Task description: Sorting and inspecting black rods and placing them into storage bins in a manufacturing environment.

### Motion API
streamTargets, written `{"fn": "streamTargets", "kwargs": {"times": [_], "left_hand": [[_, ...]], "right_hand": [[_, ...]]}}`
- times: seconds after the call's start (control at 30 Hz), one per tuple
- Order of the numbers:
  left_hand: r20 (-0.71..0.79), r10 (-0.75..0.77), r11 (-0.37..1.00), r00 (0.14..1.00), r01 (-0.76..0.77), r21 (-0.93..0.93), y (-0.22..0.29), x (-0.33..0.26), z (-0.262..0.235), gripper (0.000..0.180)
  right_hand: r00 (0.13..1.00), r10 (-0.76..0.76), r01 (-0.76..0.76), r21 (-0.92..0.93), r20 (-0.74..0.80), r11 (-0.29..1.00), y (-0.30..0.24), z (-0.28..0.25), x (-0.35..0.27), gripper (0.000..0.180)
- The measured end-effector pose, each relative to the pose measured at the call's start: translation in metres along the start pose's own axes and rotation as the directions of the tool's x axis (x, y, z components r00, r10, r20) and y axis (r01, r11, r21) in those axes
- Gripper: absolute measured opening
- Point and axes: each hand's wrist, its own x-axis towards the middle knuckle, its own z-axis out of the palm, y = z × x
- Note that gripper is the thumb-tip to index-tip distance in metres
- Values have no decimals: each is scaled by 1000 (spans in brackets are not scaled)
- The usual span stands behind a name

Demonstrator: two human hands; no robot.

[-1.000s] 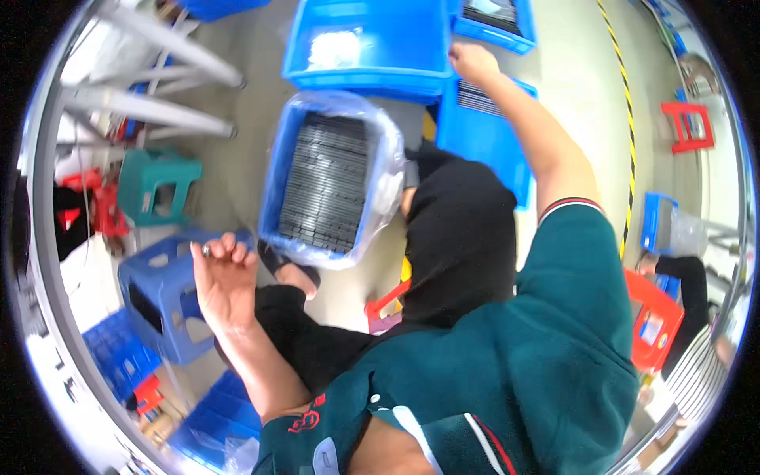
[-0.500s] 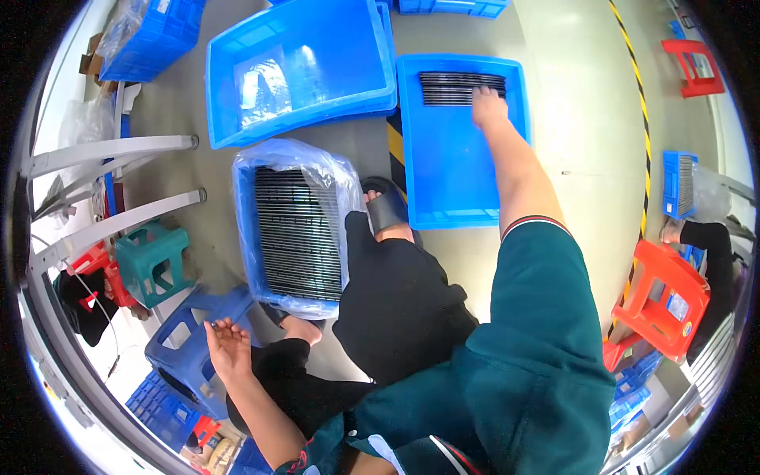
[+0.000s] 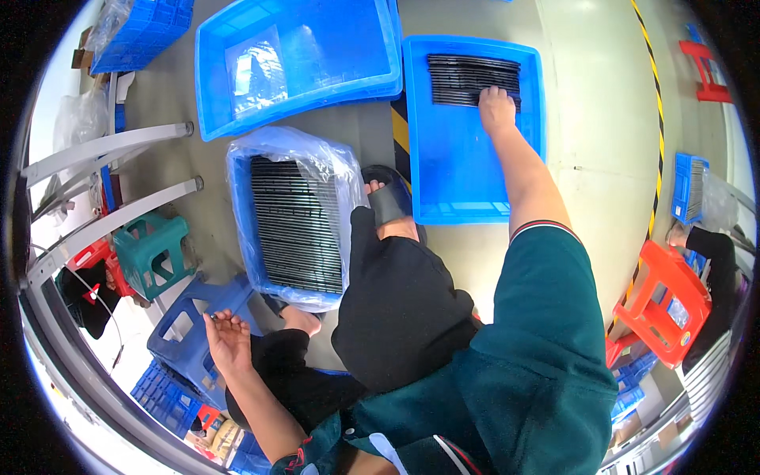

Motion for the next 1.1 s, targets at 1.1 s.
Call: {"fn": "streamTargets", "kwargs": {"times": [1.1], "left_hand": [[191, 261, 947, 946, -214, -238, 27, -71, -25, 30]], "right_hand": [[652, -199, 504, -221, 732, 835, -18, -111, -101, 22]]}}
